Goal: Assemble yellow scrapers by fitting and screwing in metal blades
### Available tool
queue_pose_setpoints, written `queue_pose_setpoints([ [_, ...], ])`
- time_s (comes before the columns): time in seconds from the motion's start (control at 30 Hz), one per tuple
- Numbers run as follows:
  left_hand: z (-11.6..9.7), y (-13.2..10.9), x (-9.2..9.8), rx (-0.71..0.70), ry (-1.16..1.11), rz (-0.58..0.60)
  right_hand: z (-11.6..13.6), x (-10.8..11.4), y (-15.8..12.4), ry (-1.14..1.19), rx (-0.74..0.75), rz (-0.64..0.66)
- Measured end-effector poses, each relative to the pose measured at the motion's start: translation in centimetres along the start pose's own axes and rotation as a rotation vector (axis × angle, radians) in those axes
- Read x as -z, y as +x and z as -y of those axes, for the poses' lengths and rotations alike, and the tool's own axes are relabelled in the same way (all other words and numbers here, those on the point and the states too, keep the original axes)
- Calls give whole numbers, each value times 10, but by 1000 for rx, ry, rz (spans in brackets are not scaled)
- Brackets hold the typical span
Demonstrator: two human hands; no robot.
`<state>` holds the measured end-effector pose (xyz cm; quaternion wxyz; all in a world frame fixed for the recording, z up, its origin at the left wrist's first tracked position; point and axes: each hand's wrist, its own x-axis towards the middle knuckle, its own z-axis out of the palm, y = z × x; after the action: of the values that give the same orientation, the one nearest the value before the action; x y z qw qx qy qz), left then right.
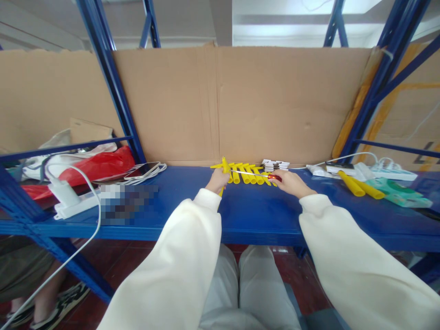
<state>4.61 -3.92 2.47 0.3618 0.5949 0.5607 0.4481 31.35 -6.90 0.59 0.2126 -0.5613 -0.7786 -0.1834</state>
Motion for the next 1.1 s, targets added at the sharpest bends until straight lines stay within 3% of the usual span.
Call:
queue_pose_setpoints([
  [0.37,3,2,-1,-16,15,31,7,7,0,-48,-98,67],
  [0.77,3,3,0,-20,-7,22,2,2,-1,12,-11,28],
  [1.1,1,0,0,0,9,26,6,6,-1,-10,-90,75],
])
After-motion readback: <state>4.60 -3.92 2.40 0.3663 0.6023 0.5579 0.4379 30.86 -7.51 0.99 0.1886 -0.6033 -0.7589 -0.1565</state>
